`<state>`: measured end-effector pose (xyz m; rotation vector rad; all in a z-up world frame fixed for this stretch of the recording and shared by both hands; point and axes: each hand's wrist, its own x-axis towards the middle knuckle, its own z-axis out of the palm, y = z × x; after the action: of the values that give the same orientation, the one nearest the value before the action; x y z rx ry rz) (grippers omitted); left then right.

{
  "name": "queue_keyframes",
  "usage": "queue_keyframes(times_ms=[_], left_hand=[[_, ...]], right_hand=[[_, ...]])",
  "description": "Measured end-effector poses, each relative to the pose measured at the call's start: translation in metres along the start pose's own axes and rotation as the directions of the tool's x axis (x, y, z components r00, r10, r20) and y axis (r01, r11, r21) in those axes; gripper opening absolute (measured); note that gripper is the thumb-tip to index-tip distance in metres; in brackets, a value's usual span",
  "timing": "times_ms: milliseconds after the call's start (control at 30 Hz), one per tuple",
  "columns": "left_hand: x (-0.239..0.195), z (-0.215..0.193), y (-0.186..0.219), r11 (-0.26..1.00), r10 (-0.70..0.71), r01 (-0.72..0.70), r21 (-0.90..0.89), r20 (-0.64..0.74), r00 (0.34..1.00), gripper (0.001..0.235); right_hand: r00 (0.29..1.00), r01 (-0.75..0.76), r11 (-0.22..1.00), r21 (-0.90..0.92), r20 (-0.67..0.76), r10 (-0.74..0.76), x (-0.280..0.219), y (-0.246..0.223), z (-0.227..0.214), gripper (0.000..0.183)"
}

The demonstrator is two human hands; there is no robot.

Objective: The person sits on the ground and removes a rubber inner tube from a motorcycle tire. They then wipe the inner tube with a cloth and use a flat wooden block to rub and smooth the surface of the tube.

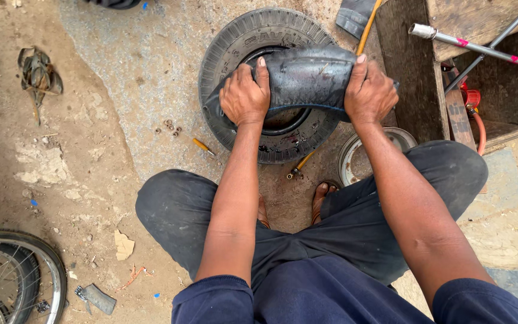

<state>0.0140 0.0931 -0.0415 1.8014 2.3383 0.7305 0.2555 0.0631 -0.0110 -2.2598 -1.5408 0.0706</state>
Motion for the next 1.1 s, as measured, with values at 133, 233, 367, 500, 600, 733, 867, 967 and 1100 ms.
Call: queue_keyframes(times_ms=[133, 233, 367, 500, 600, 733, 867, 967, 1100], left_hand=[[-0.001, 0.013, -0.002, 0.999, -0.007, 0.004, 0.039, 0.064, 0.998, 0.051], [0.000, 0.022, -0.003, 0.999, -0.002, -0.002, 0.046, 0.072, 0.997, 0.051], [0.003, 0.032, -0.003, 0.998, 0.023, -0.027, 0.064, 0.060, 0.998, 0.052], [0.003, 0.042, -0.004, 0.996, 0.012, -0.021, 0.087, 0.096, 0.995, 0.053], [0.005, 0.048, -0.004, 0.997, 0.017, -0.023, 0.078, 0.083, 0.996, 0.052], [0.004, 0.051, -0.003, 0.997, 0.023, -0.030, 0.072, 0.089, 0.996, 0.051], [0.006, 0.055, -0.003, 0.997, 0.013, -0.021, 0.078, 0.104, 0.995, 0.051], [0.006, 0.059, -0.003, 0.997, 0.016, -0.023, 0.080, 0.087, 0.996, 0.051], [0.005, 0.062, -0.003, 0.995, 0.011, -0.021, 0.096, 0.104, 0.995, 0.051]], right_hand=[[0.999, -0.032, 0.999, -0.010, 0.040, 0.032, -0.002, 0.003, 0.008, 0.052], [0.996, -0.056, 0.998, -0.030, 0.062, 0.058, -0.001, 0.006, 0.014, 0.054], [0.984, -0.123, 0.992, -0.035, 0.129, 0.127, 0.004, 0.011, 0.024, 0.057], [0.986, -0.115, 0.992, -0.051, 0.116, 0.120, 0.006, 0.015, 0.034, 0.058], [0.988, -0.108, 0.993, -0.045, 0.109, 0.113, 0.010, 0.017, 0.039, 0.057], [0.987, -0.116, 0.992, -0.055, 0.110, 0.121, 0.013, 0.020, 0.046, 0.056], [0.988, -0.114, 0.992, -0.046, 0.101, 0.118, 0.014, 0.022, 0.050, 0.056], [0.993, -0.091, 0.995, -0.045, 0.072, 0.094, 0.016, 0.024, 0.054, 0.054], [0.983, -0.139, 0.990, -0.039, 0.118, 0.143, 0.017, 0.024, 0.058, 0.055]])
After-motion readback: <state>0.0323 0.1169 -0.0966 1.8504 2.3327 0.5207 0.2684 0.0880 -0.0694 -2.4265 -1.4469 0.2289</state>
